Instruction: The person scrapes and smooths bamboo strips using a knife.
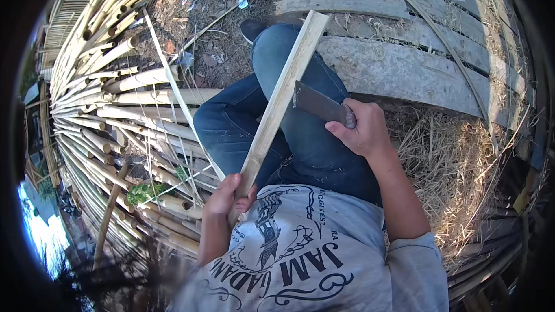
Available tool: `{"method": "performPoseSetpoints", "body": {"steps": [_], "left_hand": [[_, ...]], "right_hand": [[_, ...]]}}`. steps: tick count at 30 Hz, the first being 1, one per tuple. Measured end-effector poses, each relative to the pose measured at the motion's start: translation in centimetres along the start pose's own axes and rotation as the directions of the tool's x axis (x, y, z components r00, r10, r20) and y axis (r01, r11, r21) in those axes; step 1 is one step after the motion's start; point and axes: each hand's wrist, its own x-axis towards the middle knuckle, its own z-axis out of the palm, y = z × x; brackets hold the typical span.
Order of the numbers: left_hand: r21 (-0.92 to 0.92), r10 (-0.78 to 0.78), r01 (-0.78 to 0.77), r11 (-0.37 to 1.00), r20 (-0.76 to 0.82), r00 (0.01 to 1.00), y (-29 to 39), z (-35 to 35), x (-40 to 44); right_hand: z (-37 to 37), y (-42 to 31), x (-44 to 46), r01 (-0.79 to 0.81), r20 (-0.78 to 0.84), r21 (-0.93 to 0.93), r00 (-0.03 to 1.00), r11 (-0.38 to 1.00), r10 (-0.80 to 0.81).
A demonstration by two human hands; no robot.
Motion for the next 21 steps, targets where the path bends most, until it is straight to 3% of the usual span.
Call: {"method": "performPoseSetpoints", "body": {"steps": [7,17,21], "left_hand": [[0.135,-0.038,0.034,0.990,0.027,0.999,1.4,3.1,5.2],[0.103,-0.167,0.153,0.983,0.143,0.975,2.7,3.4,7.5],[0.188,-0.119,0.086,0.979,0.176,0.977,3.0,3.8,8.6]], "right_hand": [[-0.8,0.1,0.6,0.027,0.053,-0.037,0.998,0.999,-0.025],[-1.2,-1.5,1.4,-0.063,0.072,-0.156,0.995,0.986,0.075],[-1.5,-2.7,1.6,-0.069,0.094,-0.216,0.991,0.974,0.091]]}}
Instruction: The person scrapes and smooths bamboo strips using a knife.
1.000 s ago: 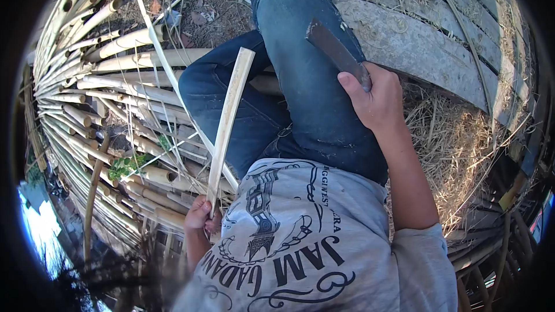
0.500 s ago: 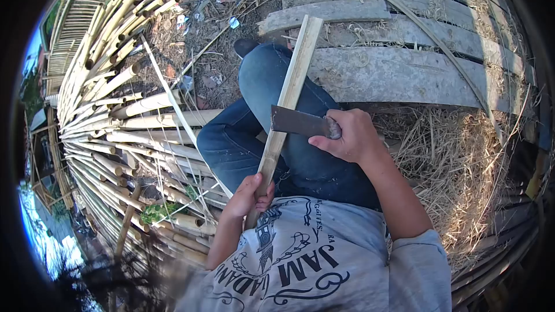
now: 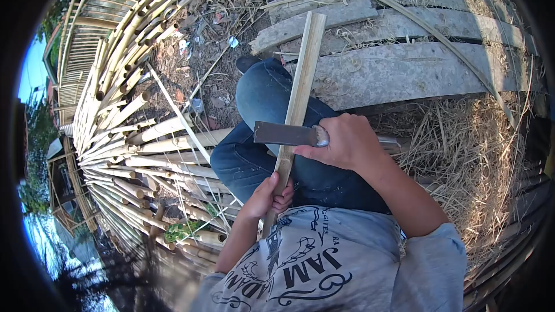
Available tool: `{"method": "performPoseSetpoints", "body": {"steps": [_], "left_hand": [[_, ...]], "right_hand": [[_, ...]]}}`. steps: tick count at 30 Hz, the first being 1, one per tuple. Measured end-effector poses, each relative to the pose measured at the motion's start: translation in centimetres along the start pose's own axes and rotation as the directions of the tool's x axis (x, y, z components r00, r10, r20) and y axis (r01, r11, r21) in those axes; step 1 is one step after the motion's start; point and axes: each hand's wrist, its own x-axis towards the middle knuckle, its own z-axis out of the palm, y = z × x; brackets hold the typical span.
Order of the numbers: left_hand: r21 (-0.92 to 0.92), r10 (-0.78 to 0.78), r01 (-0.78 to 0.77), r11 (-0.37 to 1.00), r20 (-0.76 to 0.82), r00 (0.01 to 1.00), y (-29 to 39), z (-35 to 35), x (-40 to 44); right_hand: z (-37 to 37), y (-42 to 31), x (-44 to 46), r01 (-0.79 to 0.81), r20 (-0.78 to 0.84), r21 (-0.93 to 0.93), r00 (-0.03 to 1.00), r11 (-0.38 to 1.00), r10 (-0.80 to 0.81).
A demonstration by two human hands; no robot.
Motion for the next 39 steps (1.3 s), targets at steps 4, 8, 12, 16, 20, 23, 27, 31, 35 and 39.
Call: {"method": "performPoseSetpoints", "body": {"steps": [4,8,12,16,20,23,27,31,35,39], "left_hand": [[0.086,0.006,-0.001,0.996,-0.057,0.998,0.2,0.2,0.2],[0.184,0.003,0.023,0.983,-0.139,0.990,0.4,0.6,-0.3],[0.265,0.092,-0.020,0.964,-0.262,0.961,0.2,2.3,-0.6],[0.467,0.286,-0.116,0.877,-0.312,0.906,-0.1,2.6,-1.0],[0.821,0.483,0.015,0.570,-0.350,0.802,2.2,3.7,-2.2],[0.844,0.489,0.145,0.517,-0.430,0.759,2.5,3.1,-3.1],[0.863,0.545,0.198,0.465,-0.456,0.704,1.1,1.6,-3.5],[0.873,0.613,0.125,0.472,-0.427,0.665,-0.3,0.6,-2.8],[0.910,0.659,0.212,0.356,-0.405,0.634,-1.0,-0.6,-1.8],[0.920,0.735,0.225,0.321,-0.392,0.554,-1.4,-0.7,-1.0]], "right_hand": [[0.1,0.0,0.1,-0.043,0.011,-0.057,0.999,0.997,0.044],[0.1,-0.1,0.0,-0.030,0.008,-0.008,1.000,1.000,0.030],[0.3,0.2,-0.2,-0.003,-0.015,0.012,1.000,1.000,0.003],[-0.3,0.1,-0.1,-0.030,0.034,0.051,0.999,0.998,0.029],[-2.1,1.3,0.4,-0.080,0.310,0.299,0.951,0.951,-0.018],[-3.6,0.8,-0.7,-0.260,0.252,0.728,0.962,0.634,0.105],[-6.3,-0.3,-0.9,-0.290,0.197,0.812,0.953,0.506,0.230],[-6.9,0.3,-0.7,-0.187,0.105,0.823,0.978,0.536,0.179],[-5.7,-0.1,-0.4,-0.314,0.142,0.695,0.942,0.646,0.305],[-3.1,-0.6,-1.5,-0.043,0.000,0.973,0.982,0.226,0.188]]}}
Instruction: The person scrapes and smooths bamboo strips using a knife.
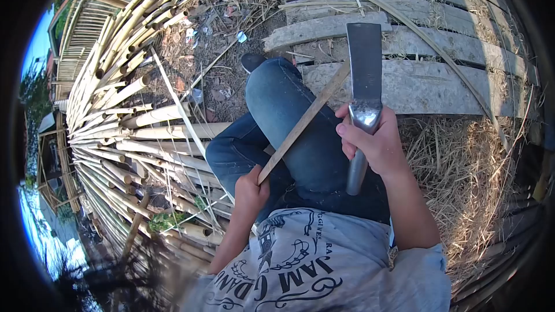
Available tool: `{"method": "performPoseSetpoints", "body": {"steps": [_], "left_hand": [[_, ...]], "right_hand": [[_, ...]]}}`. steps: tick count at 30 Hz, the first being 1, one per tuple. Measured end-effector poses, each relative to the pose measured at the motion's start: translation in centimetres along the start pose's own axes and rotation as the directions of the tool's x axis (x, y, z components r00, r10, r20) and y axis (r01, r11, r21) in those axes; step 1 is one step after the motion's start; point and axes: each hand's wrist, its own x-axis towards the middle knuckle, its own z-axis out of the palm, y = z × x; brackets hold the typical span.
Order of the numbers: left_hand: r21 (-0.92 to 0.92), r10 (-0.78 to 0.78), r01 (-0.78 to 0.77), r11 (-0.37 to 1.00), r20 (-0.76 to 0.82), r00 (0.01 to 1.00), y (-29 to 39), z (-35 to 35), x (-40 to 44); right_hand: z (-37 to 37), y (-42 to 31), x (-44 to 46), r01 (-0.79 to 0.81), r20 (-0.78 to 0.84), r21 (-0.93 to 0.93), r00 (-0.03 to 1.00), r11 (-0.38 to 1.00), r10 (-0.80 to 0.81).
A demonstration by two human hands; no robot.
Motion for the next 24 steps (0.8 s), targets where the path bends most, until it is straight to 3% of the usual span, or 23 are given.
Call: {"method": "performPoseSetpoints", "body": {"steps": [1,3,5,7,9,10,12,13,15,18,22,24], "left_hand": [[-0.007,-0.013,0.013,1.000,-0.001,1.000,-0.1,0.4,0.0],[0.077,0.049,-0.045,0.996,-0.043,0.998,-0.6,1.2,0.0],[0.080,0.061,-0.056,0.995,-0.060,0.996,-0.7,1.6,0.1],[0.072,0.057,-0.051,0.996,-0.087,0.995,-0.8,2.0,-0.1],[0.091,0.099,-0.091,0.992,-0.091,0.991,-1.0,2.3,0.0],[0.096,0.101,-0.093,0.991,-0.089,0.991,-1.1,2.4,0.0],[0.064,0.100,-0.095,0.993,-0.079,0.992,-1.6,2.4,0.2],[0.045,0.117,-0.114,0.992,-0.060,0.991,-1.7,2.3,0.3],[0.023,0.087,-0.086,0.996,-0.055,0.995,-1.9,2.2,0.2],[-0.005,0.104,-0.104,0.995,-0.052,0.993,-1.9,2.1,0.3],[-0.036,0.108,-0.109,0.993,-0.013,0.994,-2.2,2.3,0.4],[-0.066,0.111,-0.112,0.991,-0.025,0.994,-2.2,2.1,0.5]], "right_hand": [[0.2,0.6,-0.3,-0.012,0.006,-0.006,1.000,1.000,0.012],[0.4,1.8,-1.1,0.118,-0.062,-0.133,0.990,0.984,-0.127],[0.6,2.5,-2.7,0.064,0.019,-0.246,0.998,0.967,-0.061],[0.1,4.5,-4.3,-0.064,0.102,-0.383,0.988,0.922,0.112],[0.7,4.8,-5.8,-0.313,-0.006,-0.260,0.947,0.914,0.322],[0.6,4.4,-5.7,-0.320,0.001,-0.282,0.943,0.905,0.334],[0.6,3.6,-5.5,-0.218,-0.039,-0.418,0.974,0.882,0.222],[-0.4,3.3,-5.0,-0.093,-0.017,-0.544,0.995,0.834,0.099],[-1.8,2.0,-3.9,-0.071,-0.106,-0.662,0.994,0.747,0.001],[-2.7,0.6,-2.2,-0.051,-0.163,-0.860,0.970,0.508,-0.179],[-3.1,0.0,-2.5,-0.037,-0.066,-0.964,0.993,0.263,-0.102],[-3.7,0.1,-2.2,-0.086,-0.127,-0.958,0.982,0.272,-0.137]]}}
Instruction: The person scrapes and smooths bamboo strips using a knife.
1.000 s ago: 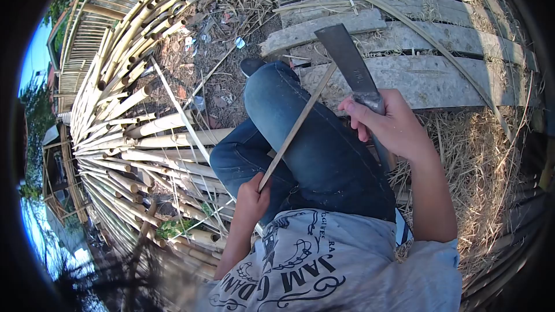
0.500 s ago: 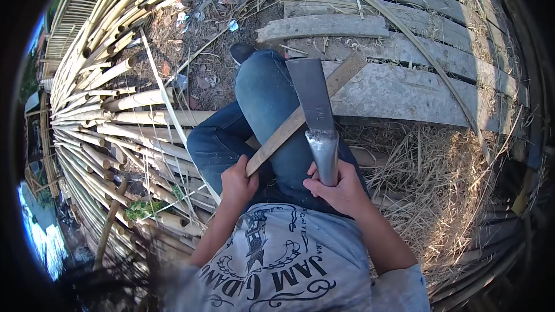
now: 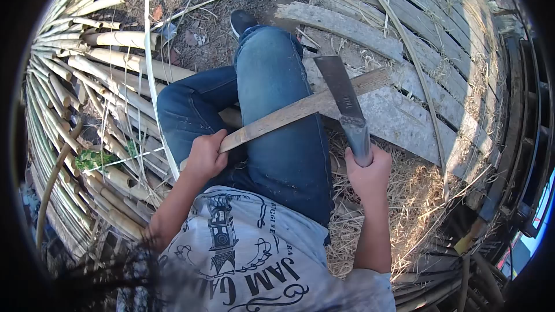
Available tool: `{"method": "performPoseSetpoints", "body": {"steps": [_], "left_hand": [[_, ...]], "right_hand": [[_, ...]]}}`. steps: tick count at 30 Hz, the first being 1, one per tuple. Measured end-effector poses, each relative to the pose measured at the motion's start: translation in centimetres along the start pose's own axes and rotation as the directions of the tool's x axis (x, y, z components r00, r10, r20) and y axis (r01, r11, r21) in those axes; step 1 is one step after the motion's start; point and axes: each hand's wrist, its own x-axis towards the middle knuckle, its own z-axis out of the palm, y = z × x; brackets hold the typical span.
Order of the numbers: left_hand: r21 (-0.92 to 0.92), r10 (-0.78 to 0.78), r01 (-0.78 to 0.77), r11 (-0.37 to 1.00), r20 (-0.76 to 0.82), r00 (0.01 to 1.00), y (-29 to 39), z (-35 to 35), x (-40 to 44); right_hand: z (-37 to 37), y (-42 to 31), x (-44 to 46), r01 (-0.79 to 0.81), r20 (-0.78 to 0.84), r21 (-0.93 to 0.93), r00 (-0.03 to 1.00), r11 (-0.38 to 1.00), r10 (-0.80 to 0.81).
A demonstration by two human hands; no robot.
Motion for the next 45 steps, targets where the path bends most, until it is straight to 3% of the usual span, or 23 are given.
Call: {"method": "performPoseSetpoints", "body": {"steps": [1,7,9,13,15,17,18,21,22,25,27,29,30,31,33,34,35,37,38,39,41,43,45], "left_hand": [[-0.003,0.018,-0.018,1.000,0.003,1.000,-0.1,0.0,-0.1],[-0.042,0.009,-0.009,0.999,-0.007,1.000,0.0,-0.1,0.0],[-0.055,-0.020,0.020,0.998,0.001,1.000,0.2,-0.2,0.0],[-0.064,-0.026,0.026,0.998,-0.004,1.000,0.0,0.1,0.0],[-0.075,-0.029,0.029,0.997,-0.003,1.000,0.0,0.0,0.1],[-0.081,-0.033,0.033,0.996,0.006,0.999,0.0,0.0,-0.2],[-0.074,-0.029,0.030,0.997,0.010,1.000,-0.1,0.0,-0.2],[-0.051,-0.008,0.009,0.999,0.016,1.000,-0.2,-0.2,0.3],[-0.034,-0.005,0.006,0.999,0.026,1.000,-0.3,-0.1,0.1],[0.005,0.003,-0.002,1.000,-0.013,1.000,-0.2,-0.1,0.0],[-0.027,-0.020,0.020,0.999,0.011,1.000,-0.1,-0.3,0.1],[-0.070,-0.047,0.049,0.996,0.036,0.998,-0.1,-0.2,0.2],[-0.042,-0.025,0.026,0.999,0.021,0.999,-0.1,-0.1,0.2],[-0.011,-0.004,0.004,1.000,0.007,1.000,-0.1,-0.1,0.1],[-0.008,-0.015,0.015,1.000,0.007,1.000,-0.2,0.1,-0.2],[-0.008,-0.016,0.016,1.000,0.004,1.000,-0.3,0.0,-0.1],[-0.006,-0.014,0.014,1.000,0.002,1.000,-0.4,0.0,0.1],[-0.023,-0.019,0.019,1.000,0.004,1.000,-0.4,0.1,0.0],[-0.027,-0.031,0.031,0.999,0.005,1.000,-0.3,0.2,-0.3],[-0.013,-0.027,0.027,1.000,-0.008,1.000,-0.2,0.1,-0.2],[0.005,-0.012,0.012,1.000,-0.016,1.000,-0.2,-0.1,-0.1],[-0.023,-0.010,0.010,1.000,0.001,1.000,-0.3,-0.1,0.0],[-0.043,-0.008,0.008,0.999,0.005,1.000,-0.2,-0.2,0.2]], "right_hand": [[0.1,0.2,0.0,-0.061,-0.063,0.033,0.996,0.998,0.063],[-1.4,0.8,1.0,0.001,-0.049,-0.068,0.999,0.998,-0.005],[-0.7,1.1,1.1,-0.090,-0.120,0.068,0.988,0.994,0.098],[-0.5,0.6,0.4,0.068,0.073,-0.070,0.995,0.995,-0.063],[-0.3,0.7,0.7,0.006,0.040,-0.052,0.999,0.999,-0.004],[1.1,1.1,0.5,-0.037,-0.098,0.049,0.994,0.998,0.041],[1.1,0.6,0.2,0.037,0.042,-0.053,0.999,0.998,-0.035],[0.8,1.2,0.3,0.075,0.045,-0.146,0.997,0.986,-0.070],[0.9,0.8,0.5,-0.003,-0.005,-0.004,1.000,1.000,0.003],[2.4,1.4,0.4,0.025,-0.009,0.035,1.000,0.999,-0.025],[2.2,1.4,0.3,0.120,0.062,-0.062,0.991,0.991,-0.117],[1.6,0.8,0.5,0.069,0.017,-0.052,0.998,0.996,-0.069],[1.7,1.1,0.8,-0.087,-0.011,0.018,0.996,0.996,0.087],[2.1,1.3,0.7,-0.087,-0.003,0.015,0.996,0.996,0.087],[3.2,1.5,0.3,0.102,0.078,-0.080,0.992,0.991,-0.096],[3.1,1.4,0.0,0.170,0.146,-0.243,0.980,0.955,-0.137],[3.0,1.1,0.2,0.170,0.144,-0.242,0.980,0.955,-0.138],[2.9,0.5,0.7,0.054,0.036,-0.001,0.998,0.999,-0.054],[3.5,0.3,0.5,-0.114,-0.057,0.112,0.991,0.987,0.121],[3.6,0.6,0.5,-0.115,-0.050,0.113,0.991,0.987,0.121],[3.7,1.6,0.6,0.155,0.051,-0.138,0.988,0.978,-0.149],[3.4,1.1,0.5,0.229,0.077,-0.265,0.973,0.937,-0.216],[3.3,0.4,0.9,0.084,-0.081,0.028,0.993,0.996,-0.082]]}}
